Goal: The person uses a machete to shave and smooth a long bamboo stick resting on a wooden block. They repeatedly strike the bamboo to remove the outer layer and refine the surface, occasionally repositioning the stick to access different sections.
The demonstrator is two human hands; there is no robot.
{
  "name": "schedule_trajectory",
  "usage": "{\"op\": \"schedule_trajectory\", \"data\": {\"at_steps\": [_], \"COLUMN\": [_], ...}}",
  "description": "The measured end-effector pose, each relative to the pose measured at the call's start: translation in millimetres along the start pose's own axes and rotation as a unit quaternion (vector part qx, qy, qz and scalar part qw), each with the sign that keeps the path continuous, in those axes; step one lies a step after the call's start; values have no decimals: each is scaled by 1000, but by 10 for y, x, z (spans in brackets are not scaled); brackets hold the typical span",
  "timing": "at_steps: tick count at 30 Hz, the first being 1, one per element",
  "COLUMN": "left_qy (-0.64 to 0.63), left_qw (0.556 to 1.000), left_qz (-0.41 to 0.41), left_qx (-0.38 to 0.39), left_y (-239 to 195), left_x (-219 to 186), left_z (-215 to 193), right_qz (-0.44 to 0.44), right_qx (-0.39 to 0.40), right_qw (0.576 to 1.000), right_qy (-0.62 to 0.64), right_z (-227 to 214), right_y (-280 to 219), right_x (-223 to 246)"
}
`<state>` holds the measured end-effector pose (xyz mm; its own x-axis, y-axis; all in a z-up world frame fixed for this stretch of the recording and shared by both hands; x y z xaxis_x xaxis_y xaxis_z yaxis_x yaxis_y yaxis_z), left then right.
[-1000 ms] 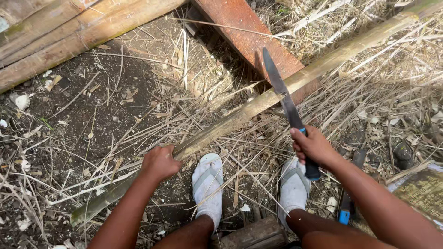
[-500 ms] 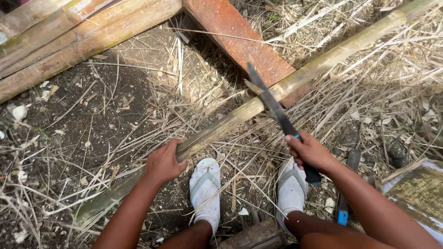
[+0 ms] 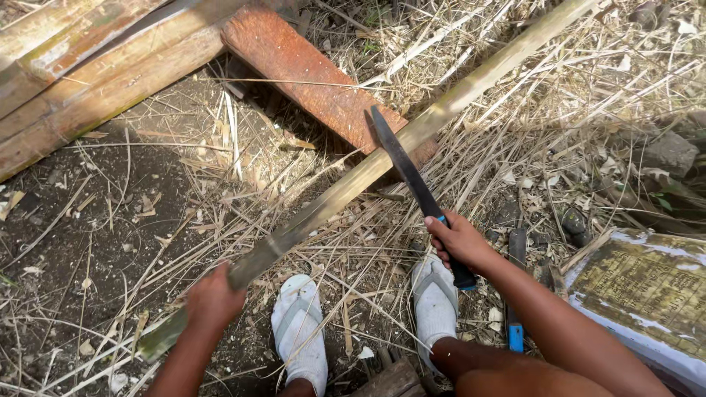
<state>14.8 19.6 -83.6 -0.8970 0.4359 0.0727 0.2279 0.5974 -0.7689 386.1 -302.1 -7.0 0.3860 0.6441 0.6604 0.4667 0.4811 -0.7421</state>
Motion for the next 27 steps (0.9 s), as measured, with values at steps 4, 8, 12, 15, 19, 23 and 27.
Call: {"op": "schedule_trajectory", "data": {"at_steps": [4,8,12,15,19,23,27], "left_qy": [-16,37,7,5,6,-63,-59], "left_qw": [954,989,997,995,990,948,959], "left_qz": [230,129,52,62,71,156,140], "left_qx": [-191,-67,-53,-77,-125,-272,-237], "left_y": [-341,-444,-430,-402,-369,-474,-427], "left_x": [-988,-658,-55,59,-1,-36,-2], "left_z": [-462,-589,-431,-243,-210,-275,-245], "right_qz": [11,27,49,10,-21,29,33], "right_qx": [-11,-11,-34,-87,-109,124,-6], "right_qw": [1000,999,998,990,992,974,999], "right_qy": [0,17,36,109,65,-189,42], "right_z": [26,-155,-415,-708,-485,563,403], "right_y": [-14,-7,66,139,226,23,72], "right_x": [-24,-47,-95,95,330,144,395]}}
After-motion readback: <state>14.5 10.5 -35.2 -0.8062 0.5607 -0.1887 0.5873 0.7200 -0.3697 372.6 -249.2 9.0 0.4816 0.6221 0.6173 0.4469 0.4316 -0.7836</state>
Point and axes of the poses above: each hand's wrist, its own y-axis towards the middle knuckle, its own z-axis out of the palm, x = y × z, the point moved 4 cm from there along y, towards the middle knuckle, and after that the axes turned 6 degrees about -z, right-handed, at the moved point
